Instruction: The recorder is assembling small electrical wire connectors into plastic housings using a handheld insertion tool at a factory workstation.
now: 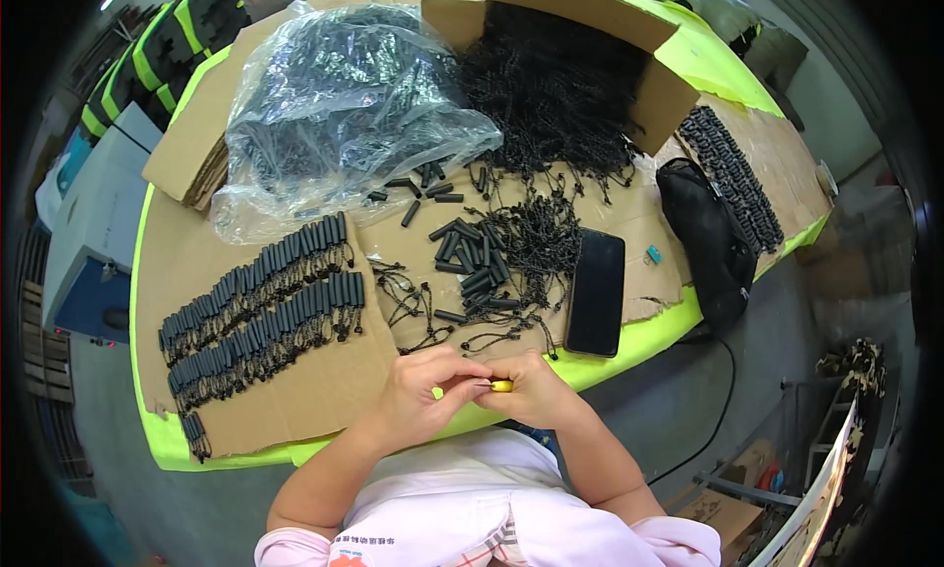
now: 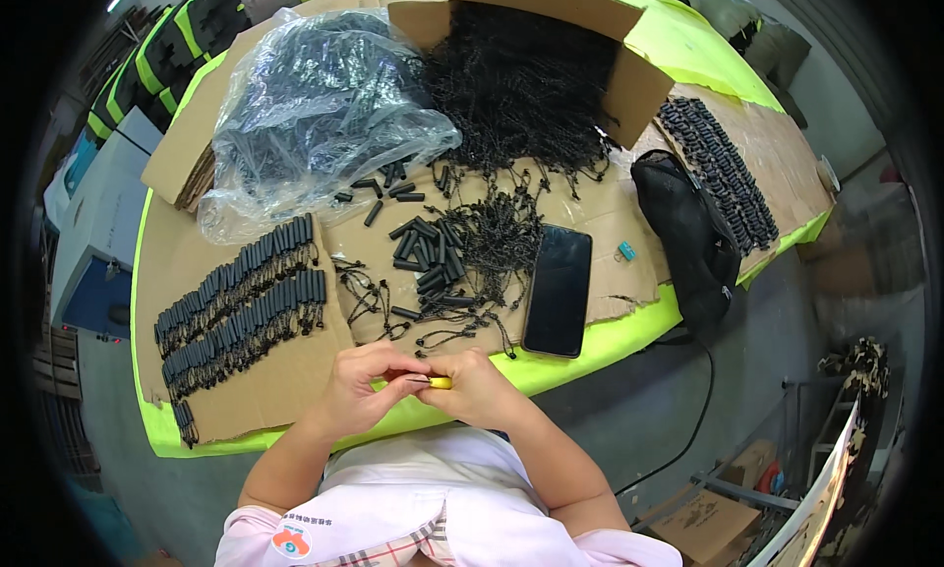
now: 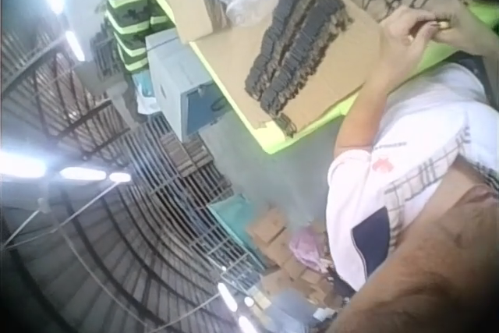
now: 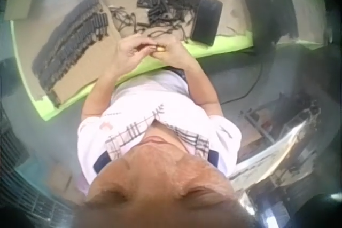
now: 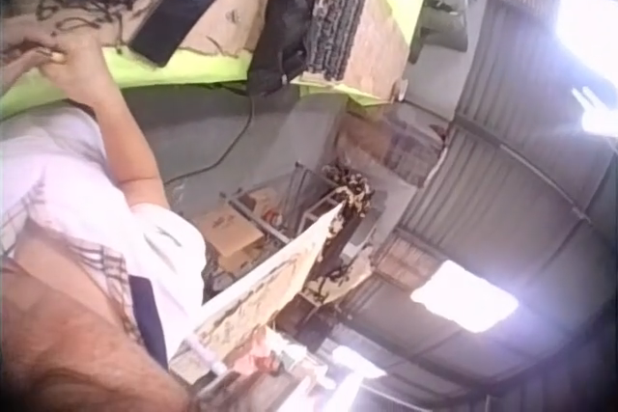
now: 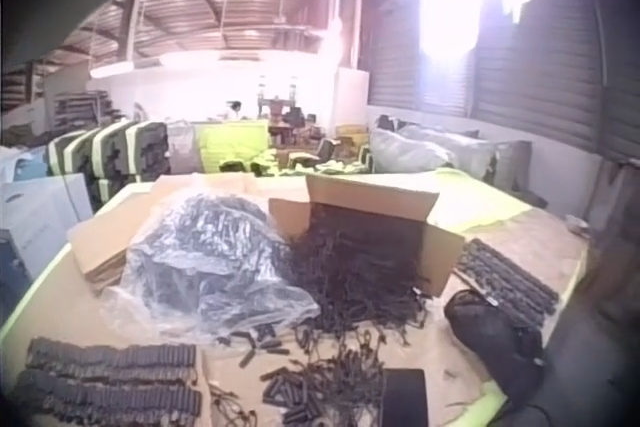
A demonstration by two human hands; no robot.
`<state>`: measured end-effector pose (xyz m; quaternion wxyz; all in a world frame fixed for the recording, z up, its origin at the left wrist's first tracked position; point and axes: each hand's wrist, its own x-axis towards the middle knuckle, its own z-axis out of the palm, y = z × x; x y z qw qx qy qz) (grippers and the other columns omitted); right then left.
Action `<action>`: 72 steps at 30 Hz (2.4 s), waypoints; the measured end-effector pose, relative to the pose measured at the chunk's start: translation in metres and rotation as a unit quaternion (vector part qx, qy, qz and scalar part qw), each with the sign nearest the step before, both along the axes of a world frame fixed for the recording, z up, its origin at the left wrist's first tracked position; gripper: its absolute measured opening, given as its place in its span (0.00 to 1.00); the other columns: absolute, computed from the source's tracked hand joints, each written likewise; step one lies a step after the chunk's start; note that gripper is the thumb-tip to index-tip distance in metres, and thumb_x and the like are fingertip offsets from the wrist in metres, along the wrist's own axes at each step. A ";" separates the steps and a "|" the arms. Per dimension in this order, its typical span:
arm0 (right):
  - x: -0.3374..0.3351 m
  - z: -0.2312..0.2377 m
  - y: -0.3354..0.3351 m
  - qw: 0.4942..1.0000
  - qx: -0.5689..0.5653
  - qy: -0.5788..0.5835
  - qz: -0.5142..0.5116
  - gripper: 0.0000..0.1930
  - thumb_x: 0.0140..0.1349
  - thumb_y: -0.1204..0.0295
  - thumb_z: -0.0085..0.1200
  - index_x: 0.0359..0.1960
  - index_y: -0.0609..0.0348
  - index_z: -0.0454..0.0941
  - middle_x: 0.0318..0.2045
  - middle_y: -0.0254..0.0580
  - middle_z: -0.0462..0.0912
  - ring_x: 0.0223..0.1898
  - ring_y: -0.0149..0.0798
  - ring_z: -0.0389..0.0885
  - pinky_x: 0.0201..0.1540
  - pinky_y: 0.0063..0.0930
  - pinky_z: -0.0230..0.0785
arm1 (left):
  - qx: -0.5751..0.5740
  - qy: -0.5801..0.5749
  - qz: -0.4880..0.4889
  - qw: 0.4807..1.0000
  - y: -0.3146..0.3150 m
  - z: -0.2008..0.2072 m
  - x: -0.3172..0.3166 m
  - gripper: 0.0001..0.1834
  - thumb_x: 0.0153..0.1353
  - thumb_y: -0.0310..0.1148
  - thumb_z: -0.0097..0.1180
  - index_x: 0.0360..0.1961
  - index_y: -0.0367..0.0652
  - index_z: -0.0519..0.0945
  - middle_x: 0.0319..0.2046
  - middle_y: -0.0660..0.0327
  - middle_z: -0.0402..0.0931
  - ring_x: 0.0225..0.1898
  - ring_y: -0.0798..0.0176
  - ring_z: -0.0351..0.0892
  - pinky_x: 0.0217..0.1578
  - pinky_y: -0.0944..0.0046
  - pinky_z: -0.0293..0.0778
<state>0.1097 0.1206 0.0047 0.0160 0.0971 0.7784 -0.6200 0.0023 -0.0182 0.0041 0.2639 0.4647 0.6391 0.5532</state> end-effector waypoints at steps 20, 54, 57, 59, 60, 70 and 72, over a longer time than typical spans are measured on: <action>0.001 -0.035 -0.007 0.941 0.030 0.177 -0.288 0.06 0.53 0.82 0.52 0.33 0.67 0.74 0.25 0.39 0.80 0.24 0.25 0.76 0.25 0.13 0.65 | -0.137 0.410 0.085 0.898 0.033 -0.021 -0.030 0.12 0.42 0.24 0.57 0.32 0.41 0.79 0.30 0.58 0.73 0.35 0.55 0.70 0.35 0.63 0.69; -0.003 -0.020 -0.023 0.787 0.442 0.341 -0.263 0.12 0.36 0.83 0.58 0.26 0.60 0.72 0.15 0.37 0.72 0.13 0.36 0.69 0.15 0.25 0.58 | 0.140 -0.363 0.231 0.892 0.009 -0.006 0.021 0.09 0.54 0.25 0.57 0.34 0.36 0.70 0.25 0.59 0.75 0.21 0.69 0.76 0.24 0.72 0.75; -0.003 -0.019 -0.023 0.784 0.450 0.338 -0.262 0.13 0.36 0.83 0.58 0.26 0.60 0.72 0.15 0.36 0.72 0.13 0.36 0.69 0.15 0.25 0.58 | 0.139 -0.368 0.236 0.888 0.009 -0.007 0.020 0.09 0.54 0.25 0.57 0.33 0.37 0.70 0.24 0.59 0.75 0.20 0.69 0.76 0.23 0.73 0.74; -0.003 -0.019 -0.024 0.783 0.453 0.338 -0.260 0.13 0.36 0.83 0.58 0.26 0.60 0.72 0.15 0.36 0.72 0.13 0.35 0.69 0.15 0.24 0.58 | 0.140 -0.360 0.239 0.891 0.009 -0.007 0.022 0.09 0.54 0.25 0.57 0.33 0.37 0.70 0.24 0.58 0.75 0.20 0.69 0.76 0.23 0.73 0.74; -0.004 -0.019 -0.024 0.781 0.448 0.353 -0.255 0.12 0.36 0.82 0.58 0.26 0.60 0.73 0.15 0.34 0.71 0.13 0.34 0.69 0.15 0.24 0.57 | 0.141 -0.351 0.242 0.893 0.010 -0.007 0.023 0.09 0.54 0.25 0.57 0.32 0.37 0.70 0.24 0.58 0.75 0.20 0.69 0.75 0.23 0.73 0.74; 0.001 -0.023 -0.024 0.923 0.154 0.296 -0.193 0.07 0.47 0.80 0.57 0.29 0.61 0.73 0.18 0.38 0.73 0.15 0.35 0.70 0.17 0.21 0.61 | 0.132 -0.398 0.215 0.882 0.012 -0.008 0.027 0.15 0.55 0.24 0.55 0.44 0.33 0.72 0.27 0.59 0.74 0.23 0.71 0.74 0.24 0.74 0.73; 0.005 -0.019 -0.026 0.951 0.057 0.235 -0.193 0.07 0.49 0.79 0.56 0.29 0.62 0.72 0.18 0.38 0.73 0.16 0.33 0.71 0.19 0.20 0.62 | 0.148 -0.313 0.193 0.918 0.010 -0.010 0.030 0.17 0.55 0.24 0.55 0.47 0.34 0.71 0.27 0.59 0.74 0.24 0.72 0.73 0.25 0.75 0.72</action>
